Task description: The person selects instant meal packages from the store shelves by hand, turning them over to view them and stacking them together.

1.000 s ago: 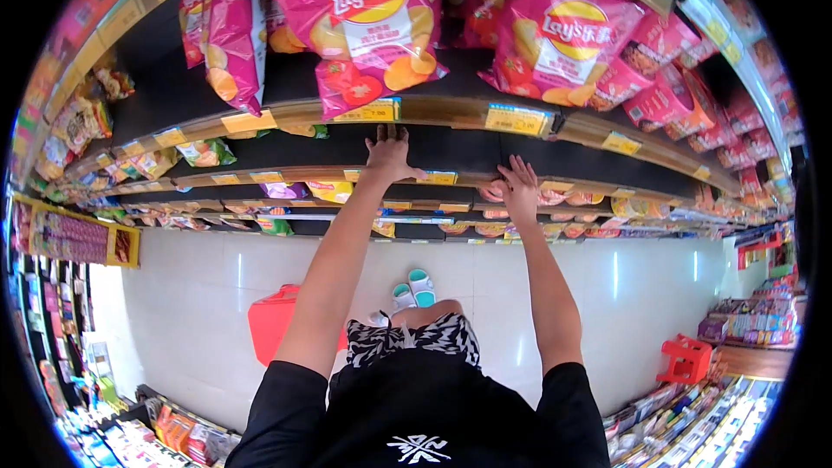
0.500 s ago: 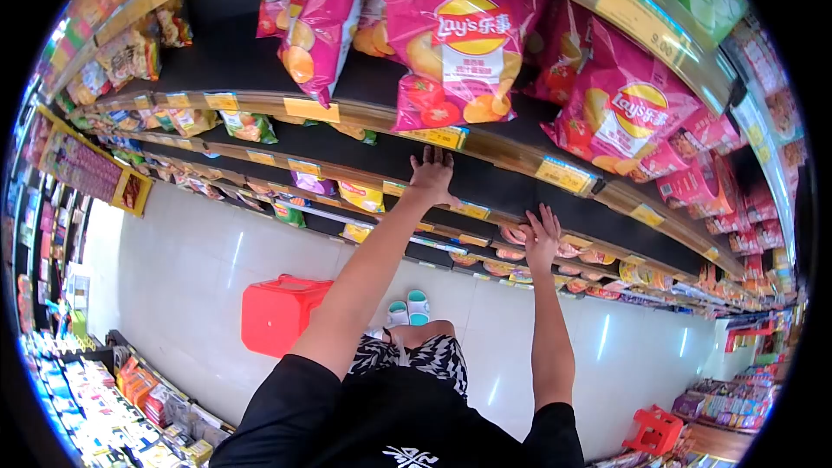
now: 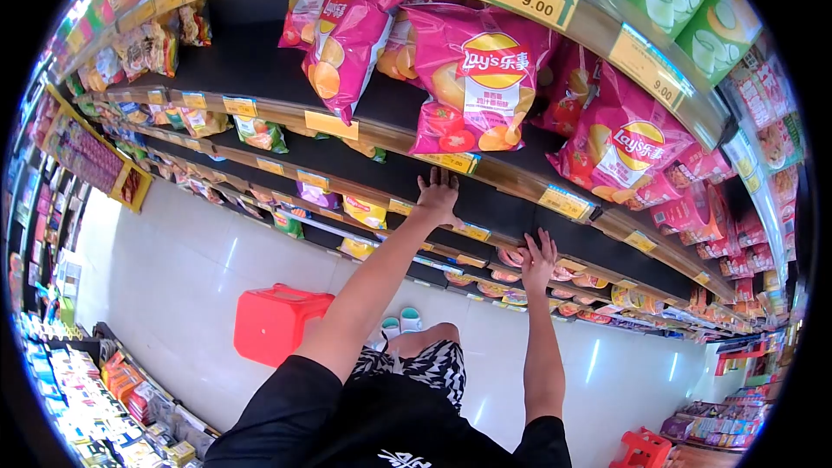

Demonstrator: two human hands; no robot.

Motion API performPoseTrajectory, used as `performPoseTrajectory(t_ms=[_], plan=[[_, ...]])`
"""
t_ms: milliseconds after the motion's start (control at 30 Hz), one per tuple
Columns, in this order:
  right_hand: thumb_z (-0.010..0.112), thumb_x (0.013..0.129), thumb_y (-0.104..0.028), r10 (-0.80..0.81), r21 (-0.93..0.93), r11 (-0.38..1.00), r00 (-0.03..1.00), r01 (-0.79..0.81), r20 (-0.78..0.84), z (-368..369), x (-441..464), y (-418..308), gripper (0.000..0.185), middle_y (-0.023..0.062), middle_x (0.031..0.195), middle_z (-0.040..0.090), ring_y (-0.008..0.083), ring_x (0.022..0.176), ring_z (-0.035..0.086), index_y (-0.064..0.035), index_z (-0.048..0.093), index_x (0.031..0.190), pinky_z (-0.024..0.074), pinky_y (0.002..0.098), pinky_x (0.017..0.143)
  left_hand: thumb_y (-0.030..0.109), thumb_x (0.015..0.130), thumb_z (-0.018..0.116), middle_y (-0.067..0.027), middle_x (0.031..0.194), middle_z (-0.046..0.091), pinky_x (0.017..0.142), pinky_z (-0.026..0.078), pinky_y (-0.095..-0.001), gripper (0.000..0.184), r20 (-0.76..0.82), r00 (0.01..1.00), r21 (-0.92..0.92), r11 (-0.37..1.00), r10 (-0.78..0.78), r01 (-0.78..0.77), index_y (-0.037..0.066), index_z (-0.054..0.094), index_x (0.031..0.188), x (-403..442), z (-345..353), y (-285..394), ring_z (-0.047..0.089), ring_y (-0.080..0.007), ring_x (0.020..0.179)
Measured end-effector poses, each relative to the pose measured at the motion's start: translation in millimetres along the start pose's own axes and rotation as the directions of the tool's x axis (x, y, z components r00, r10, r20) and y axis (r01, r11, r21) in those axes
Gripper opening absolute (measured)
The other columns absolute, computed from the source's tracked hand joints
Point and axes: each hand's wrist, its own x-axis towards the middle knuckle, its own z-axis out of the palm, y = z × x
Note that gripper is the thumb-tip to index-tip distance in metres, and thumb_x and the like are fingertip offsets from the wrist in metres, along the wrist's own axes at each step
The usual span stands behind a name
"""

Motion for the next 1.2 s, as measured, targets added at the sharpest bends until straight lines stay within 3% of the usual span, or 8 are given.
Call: performPoseTrajectory(t_ms=[567,1200], plan=[[0.059,0.083,-0.019,-0.004,-0.047,0.999,0.999,0.006,0.041,-2.3,0.7,-4.4,0.033,0.0163,0.126,0.050,0.0339,0.119,0.045,-0.0150,0.061,0.116,0.0314,0.0482,0.101,0.054,0.054,0.078,-0.0243,0.147,0.012,0.104,0.019,-0.0613,0.118,-0.034,0.999,-0.023,1.000,0.005,-0.006,-0.001,0.019,0.140,-2.1,1.8,-1.6,0.013,-0.0394,0.136],[0.066,0.075,-0.016,0.030,0.017,0.999,0.999,-0.029,-0.038,3.9,-5.2,2.5,0.028,0.0173,0.123,0.054,0.0333,0.116,0.049,-0.0082,0.065,0.102,0.0340,0.0468,0.100,0.053,0.052,0.079,-0.0238,0.146,0.015,0.104,0.019,-0.0617,0.119,-0.081,0.997,-0.038,0.999,0.004,-0.008,-0.002,0.019,0.139,-4.6,4.5,-1.8,0.016,-0.0404,0.135]])
